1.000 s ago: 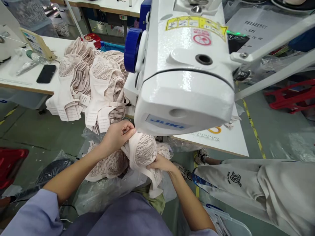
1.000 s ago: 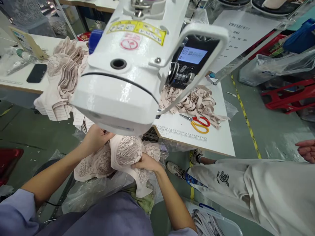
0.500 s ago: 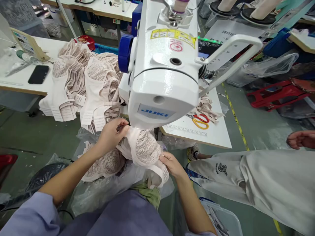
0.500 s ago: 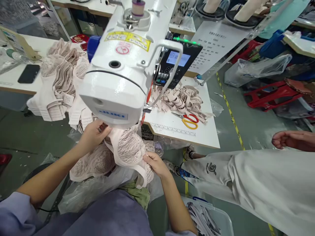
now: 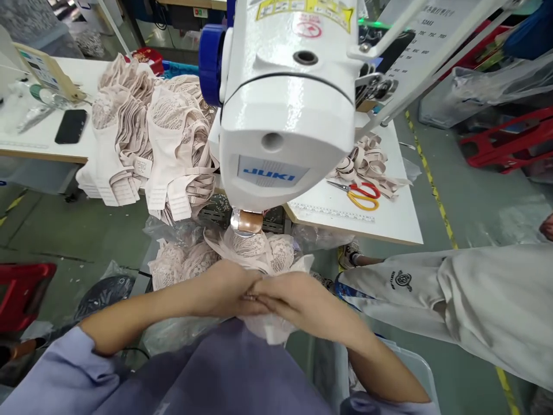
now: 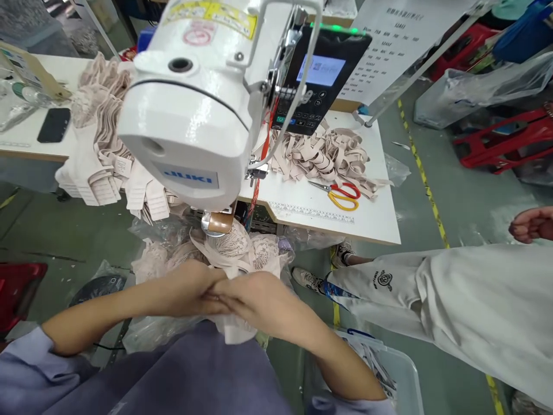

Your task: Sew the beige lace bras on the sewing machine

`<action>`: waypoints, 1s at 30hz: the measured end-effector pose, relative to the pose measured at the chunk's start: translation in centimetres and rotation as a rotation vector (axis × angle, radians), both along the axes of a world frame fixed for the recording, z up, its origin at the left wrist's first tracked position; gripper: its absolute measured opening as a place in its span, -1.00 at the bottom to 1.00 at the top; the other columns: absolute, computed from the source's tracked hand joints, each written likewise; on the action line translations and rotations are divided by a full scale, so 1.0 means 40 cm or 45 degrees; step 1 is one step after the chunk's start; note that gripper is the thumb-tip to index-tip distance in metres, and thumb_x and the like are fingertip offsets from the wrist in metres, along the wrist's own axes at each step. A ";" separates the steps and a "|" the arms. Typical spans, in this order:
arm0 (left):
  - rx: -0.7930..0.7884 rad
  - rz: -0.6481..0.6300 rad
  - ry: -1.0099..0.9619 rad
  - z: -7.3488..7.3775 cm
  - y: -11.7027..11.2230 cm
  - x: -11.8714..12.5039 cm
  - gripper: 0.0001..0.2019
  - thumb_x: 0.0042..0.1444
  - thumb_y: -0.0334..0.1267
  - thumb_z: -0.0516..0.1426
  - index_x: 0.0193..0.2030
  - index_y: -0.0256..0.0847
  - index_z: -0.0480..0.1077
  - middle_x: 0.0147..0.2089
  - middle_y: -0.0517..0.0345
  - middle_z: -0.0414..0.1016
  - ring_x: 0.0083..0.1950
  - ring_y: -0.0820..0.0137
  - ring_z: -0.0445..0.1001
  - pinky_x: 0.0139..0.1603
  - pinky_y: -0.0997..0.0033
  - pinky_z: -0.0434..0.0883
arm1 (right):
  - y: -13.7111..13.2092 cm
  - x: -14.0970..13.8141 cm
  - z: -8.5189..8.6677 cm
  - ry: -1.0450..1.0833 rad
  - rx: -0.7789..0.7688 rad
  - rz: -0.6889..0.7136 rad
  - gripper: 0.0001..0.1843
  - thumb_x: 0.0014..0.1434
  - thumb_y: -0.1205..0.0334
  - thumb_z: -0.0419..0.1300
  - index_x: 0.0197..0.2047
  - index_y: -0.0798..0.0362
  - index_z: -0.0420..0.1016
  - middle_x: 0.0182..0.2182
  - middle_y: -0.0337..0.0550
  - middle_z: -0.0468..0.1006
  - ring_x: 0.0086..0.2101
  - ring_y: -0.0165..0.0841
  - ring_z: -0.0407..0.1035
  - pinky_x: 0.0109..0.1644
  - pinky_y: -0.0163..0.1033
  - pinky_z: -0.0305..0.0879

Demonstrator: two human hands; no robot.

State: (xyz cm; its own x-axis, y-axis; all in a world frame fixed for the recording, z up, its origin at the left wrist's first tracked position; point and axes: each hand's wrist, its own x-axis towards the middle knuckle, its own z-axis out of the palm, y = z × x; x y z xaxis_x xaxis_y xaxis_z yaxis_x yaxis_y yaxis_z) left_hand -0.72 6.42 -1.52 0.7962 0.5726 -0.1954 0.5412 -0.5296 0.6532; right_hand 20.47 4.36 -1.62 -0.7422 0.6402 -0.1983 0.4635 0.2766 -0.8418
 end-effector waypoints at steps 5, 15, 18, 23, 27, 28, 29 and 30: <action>-0.126 0.386 -0.167 -0.009 0.082 -0.052 -0.63 0.32 -0.11 0.08 -0.50 -0.21 0.35 -0.61 0.29 0.25 -0.56 0.52 0.18 -0.53 0.48 0.04 | 0.070 -0.001 -0.039 0.014 0.060 -0.378 -0.77 0.40 0.11 0.08 -0.15 -0.03 0.55 -0.41 -0.23 0.59 -0.39 -0.34 0.42 -0.31 -0.28 0.18; -0.106 0.782 -0.295 -0.014 0.232 -0.079 -0.81 0.12 -0.12 0.23 -0.33 -0.21 0.47 -0.39 0.15 0.53 -0.31 0.30 0.49 -0.31 0.41 0.38 | 0.234 0.000 -0.097 0.019 0.003 -0.578 -0.57 0.23 -0.15 0.24 -0.43 0.04 0.53 -0.52 -0.27 0.50 -0.48 -0.37 0.32 -0.39 -0.29 0.11; 0.002 0.778 -0.348 -0.034 0.248 -0.078 -0.90 0.12 -0.23 0.18 -0.30 -0.21 0.45 -0.38 0.15 0.52 -0.23 0.26 0.51 -0.17 0.33 0.43 | 0.252 0.005 -0.111 0.065 -0.059 -0.598 -0.63 0.20 -0.14 0.28 -0.32 0.01 0.63 -0.39 -0.20 0.63 -0.36 -0.28 0.45 -0.29 -0.26 0.27; 0.106 0.773 -0.358 -0.041 0.270 -0.068 -0.87 0.09 -0.30 0.14 -0.44 -0.18 0.27 -0.49 0.24 0.37 -0.33 0.34 0.42 -0.28 0.40 0.35 | 0.271 0.005 -0.113 0.248 -0.110 -0.616 -0.67 0.21 -0.06 0.31 -0.05 -0.10 0.67 -0.07 -0.18 0.68 -0.02 -0.10 0.53 0.10 -0.07 0.39; 0.110 0.776 -0.364 -0.032 0.279 -0.066 -0.67 0.08 -0.20 0.18 -0.55 -0.14 0.09 -0.59 0.28 0.17 -0.34 0.34 0.38 -0.33 0.42 0.30 | 0.284 0.004 -0.113 0.284 -0.127 -0.637 -0.71 0.18 -0.03 0.35 -0.11 -0.07 0.69 -0.05 -0.16 0.68 0.03 -0.04 0.51 0.12 0.01 0.42; 0.108 0.767 -0.372 -0.031 0.281 -0.067 -0.64 0.08 -0.18 0.19 -0.56 -0.13 0.06 -0.60 0.28 0.14 -0.34 0.34 0.38 -0.33 0.42 0.29 | 0.286 0.005 -0.115 0.286 -0.123 -0.639 -0.72 0.17 -0.03 0.36 -0.13 -0.06 0.69 -0.06 -0.15 0.68 0.04 -0.04 0.50 0.13 0.02 0.42; 0.112 0.759 -0.379 -0.030 0.282 -0.068 -0.61 0.08 -0.17 0.19 -0.58 -0.13 0.04 -0.60 0.28 0.11 -0.34 0.33 0.37 -0.32 0.41 0.29 | 0.288 0.005 -0.116 0.288 -0.122 -0.634 -0.72 0.16 -0.02 0.37 -0.14 -0.05 0.68 -0.06 -0.14 0.68 0.05 -0.03 0.50 0.13 0.02 0.42; 0.119 0.750 -0.382 -0.030 0.283 -0.069 -0.59 0.08 -0.16 0.19 -0.58 -0.13 0.02 -0.60 0.28 0.09 -0.35 0.34 0.36 -0.32 0.40 0.28 | 0.289 0.005 -0.119 0.291 -0.119 -0.630 -0.72 0.15 -0.01 0.38 -0.15 -0.04 0.68 -0.07 -0.14 0.68 0.06 -0.03 0.49 0.14 0.02 0.41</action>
